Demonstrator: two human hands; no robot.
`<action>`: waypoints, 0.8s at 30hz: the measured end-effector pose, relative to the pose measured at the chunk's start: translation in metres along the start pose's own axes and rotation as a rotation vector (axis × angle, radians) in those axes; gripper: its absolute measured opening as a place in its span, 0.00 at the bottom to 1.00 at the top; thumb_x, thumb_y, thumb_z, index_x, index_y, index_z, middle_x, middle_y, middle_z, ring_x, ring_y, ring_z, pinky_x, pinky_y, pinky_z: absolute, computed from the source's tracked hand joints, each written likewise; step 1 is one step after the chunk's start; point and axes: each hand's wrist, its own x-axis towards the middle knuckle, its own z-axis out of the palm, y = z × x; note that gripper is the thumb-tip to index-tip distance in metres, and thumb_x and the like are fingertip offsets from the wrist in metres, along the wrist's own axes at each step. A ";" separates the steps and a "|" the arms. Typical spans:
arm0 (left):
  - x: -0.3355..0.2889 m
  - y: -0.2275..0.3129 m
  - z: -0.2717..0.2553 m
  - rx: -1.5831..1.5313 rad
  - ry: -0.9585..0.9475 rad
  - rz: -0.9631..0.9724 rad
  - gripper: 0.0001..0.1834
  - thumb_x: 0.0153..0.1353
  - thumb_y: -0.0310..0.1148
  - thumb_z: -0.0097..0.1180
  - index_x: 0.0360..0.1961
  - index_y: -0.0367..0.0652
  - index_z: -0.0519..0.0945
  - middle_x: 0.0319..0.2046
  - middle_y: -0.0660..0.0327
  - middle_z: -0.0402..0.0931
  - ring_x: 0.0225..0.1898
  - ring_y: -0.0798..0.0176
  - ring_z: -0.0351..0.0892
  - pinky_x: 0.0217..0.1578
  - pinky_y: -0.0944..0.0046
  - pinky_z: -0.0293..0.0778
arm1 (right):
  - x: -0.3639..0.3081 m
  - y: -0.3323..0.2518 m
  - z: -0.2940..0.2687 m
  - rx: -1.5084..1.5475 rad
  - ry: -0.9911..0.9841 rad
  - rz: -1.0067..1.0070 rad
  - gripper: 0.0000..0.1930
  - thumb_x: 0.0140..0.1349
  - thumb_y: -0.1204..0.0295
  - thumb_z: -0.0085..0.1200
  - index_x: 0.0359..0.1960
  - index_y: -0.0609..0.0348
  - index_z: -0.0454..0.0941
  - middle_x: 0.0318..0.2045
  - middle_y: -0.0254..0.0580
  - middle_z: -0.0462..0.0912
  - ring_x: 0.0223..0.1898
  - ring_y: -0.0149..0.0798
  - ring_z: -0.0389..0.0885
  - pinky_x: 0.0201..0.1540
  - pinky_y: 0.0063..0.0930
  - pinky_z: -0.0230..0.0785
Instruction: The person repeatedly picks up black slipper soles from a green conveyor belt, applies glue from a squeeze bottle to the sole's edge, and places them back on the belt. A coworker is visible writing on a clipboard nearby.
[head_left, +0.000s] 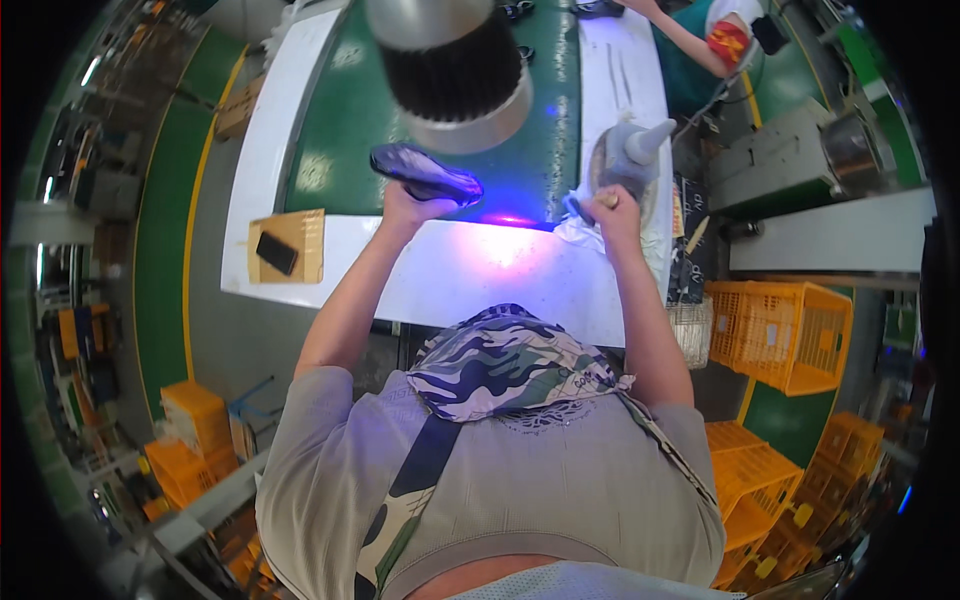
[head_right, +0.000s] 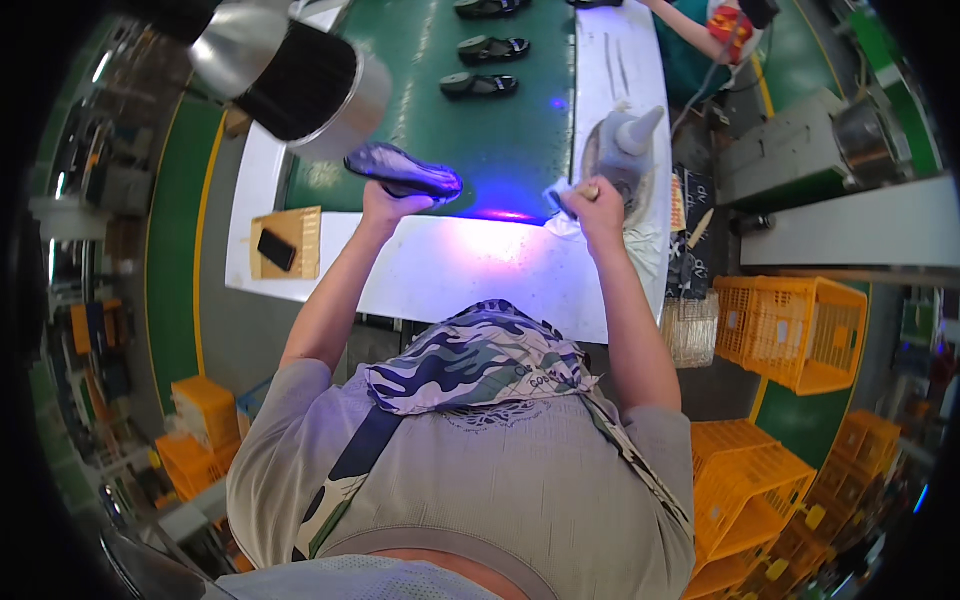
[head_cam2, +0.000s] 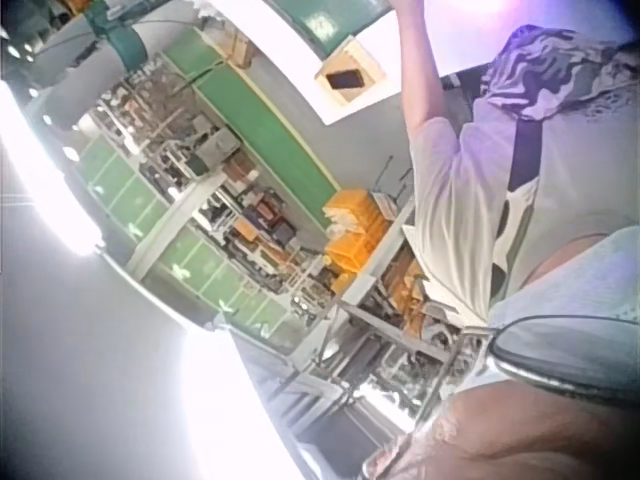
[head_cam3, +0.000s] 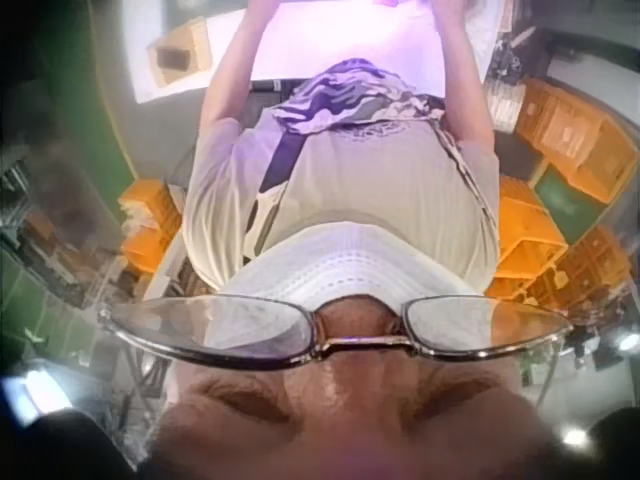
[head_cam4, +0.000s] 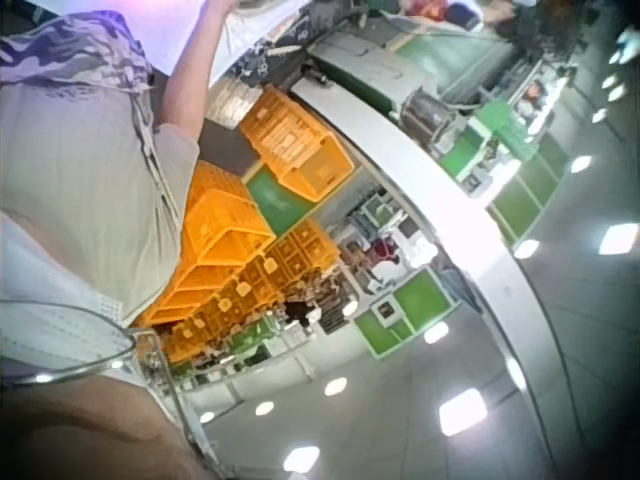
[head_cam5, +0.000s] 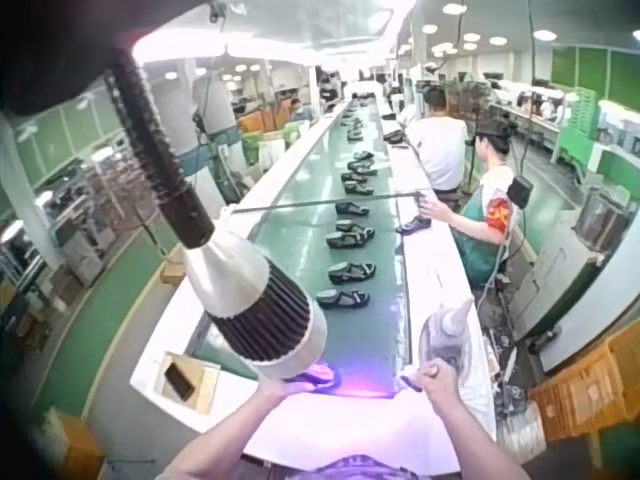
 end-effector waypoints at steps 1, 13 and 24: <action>-0.012 0.021 0.007 0.175 0.054 0.087 0.33 0.38 0.28 0.76 0.49 0.38 0.77 0.46 0.58 0.81 0.45 0.62 0.82 0.49 0.63 0.76 | 0.016 0.005 0.009 0.054 -0.077 -0.026 0.10 0.51 0.81 0.63 0.28 0.59 0.72 0.23 0.26 0.72 0.25 0.22 0.70 0.27 0.20 0.66; -0.078 0.122 0.020 0.780 0.163 0.644 0.25 0.44 0.24 0.70 0.45 0.33 0.76 0.47 0.43 0.78 0.48 0.44 0.81 0.50 0.56 0.78 | 0.010 -0.074 0.151 0.225 -0.630 -0.168 0.09 0.53 0.83 0.63 0.30 0.62 0.74 0.27 0.28 0.75 0.28 0.19 0.71 0.36 0.19 0.71; -0.065 0.116 0.051 0.845 0.115 0.646 0.30 0.39 0.27 0.73 0.46 0.34 0.76 0.45 0.45 0.78 0.47 0.45 0.81 0.49 0.55 0.78 | -0.002 -0.076 0.116 0.352 -0.712 -0.022 0.09 0.51 0.83 0.62 0.29 0.61 0.74 0.28 0.36 0.78 0.31 0.28 0.78 0.34 0.24 0.74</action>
